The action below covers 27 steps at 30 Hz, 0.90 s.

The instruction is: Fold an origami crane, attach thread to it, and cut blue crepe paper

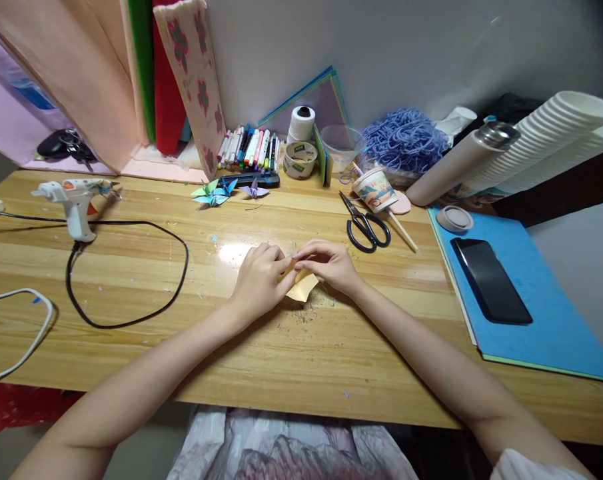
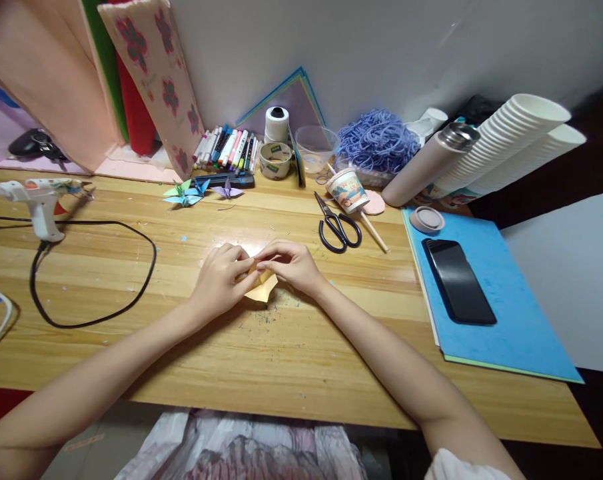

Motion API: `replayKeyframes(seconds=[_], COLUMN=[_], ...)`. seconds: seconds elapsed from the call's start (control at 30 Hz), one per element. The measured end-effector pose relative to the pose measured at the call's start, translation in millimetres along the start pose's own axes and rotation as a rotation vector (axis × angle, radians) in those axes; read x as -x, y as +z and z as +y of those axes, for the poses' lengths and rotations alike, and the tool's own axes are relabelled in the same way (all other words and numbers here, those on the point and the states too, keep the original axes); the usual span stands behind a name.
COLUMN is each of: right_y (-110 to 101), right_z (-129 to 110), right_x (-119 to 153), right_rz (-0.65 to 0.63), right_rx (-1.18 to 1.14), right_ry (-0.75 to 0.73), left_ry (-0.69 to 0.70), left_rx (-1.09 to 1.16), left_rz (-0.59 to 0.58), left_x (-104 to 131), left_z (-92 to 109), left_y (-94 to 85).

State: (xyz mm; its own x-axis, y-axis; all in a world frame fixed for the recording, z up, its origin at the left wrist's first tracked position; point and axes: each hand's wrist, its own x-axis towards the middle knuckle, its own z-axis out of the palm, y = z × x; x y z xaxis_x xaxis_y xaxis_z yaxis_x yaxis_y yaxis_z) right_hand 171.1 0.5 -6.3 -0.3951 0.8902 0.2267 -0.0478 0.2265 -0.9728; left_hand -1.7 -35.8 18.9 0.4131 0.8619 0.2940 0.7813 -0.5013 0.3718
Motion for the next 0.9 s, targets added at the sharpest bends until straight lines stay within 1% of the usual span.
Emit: replayKeyframes(seconds=[0.1, 0.3, 0.5, 0.67, 0.9], right_y=[-2.3, -2.9, -1.9, -1.5, -4.3], right_z=[-0.3, 1.3, 1.9, 0.9, 1.5], right_x=[-1.0, -1.3, -1.2, -1.2, -2.9], right_rz=[-0.020, 0.037, 0.049, 0.045, 0.023], right_rx=[-0.029, -0.062, -0.076, -0.082, -0.014], right_ry=[0.074, 0.104, 0.085, 0.076, 0.071], left_ry=[0.000, 0.027, 0.037, 0.047, 0.036], left_rx=[-0.009, -0.027, -0.008, -0.019, -0.052], left_rz=[0.010, -0.003, -0.022, -0.014, -0.012], left_x=[-0.4, -1.2, -2.1, -1.6, -2.4], left_z=[0.8, 2.4, 3.2, 4.2, 4.1], left_y=[0.7, 2.7, 3.8, 5.6, 9.1])
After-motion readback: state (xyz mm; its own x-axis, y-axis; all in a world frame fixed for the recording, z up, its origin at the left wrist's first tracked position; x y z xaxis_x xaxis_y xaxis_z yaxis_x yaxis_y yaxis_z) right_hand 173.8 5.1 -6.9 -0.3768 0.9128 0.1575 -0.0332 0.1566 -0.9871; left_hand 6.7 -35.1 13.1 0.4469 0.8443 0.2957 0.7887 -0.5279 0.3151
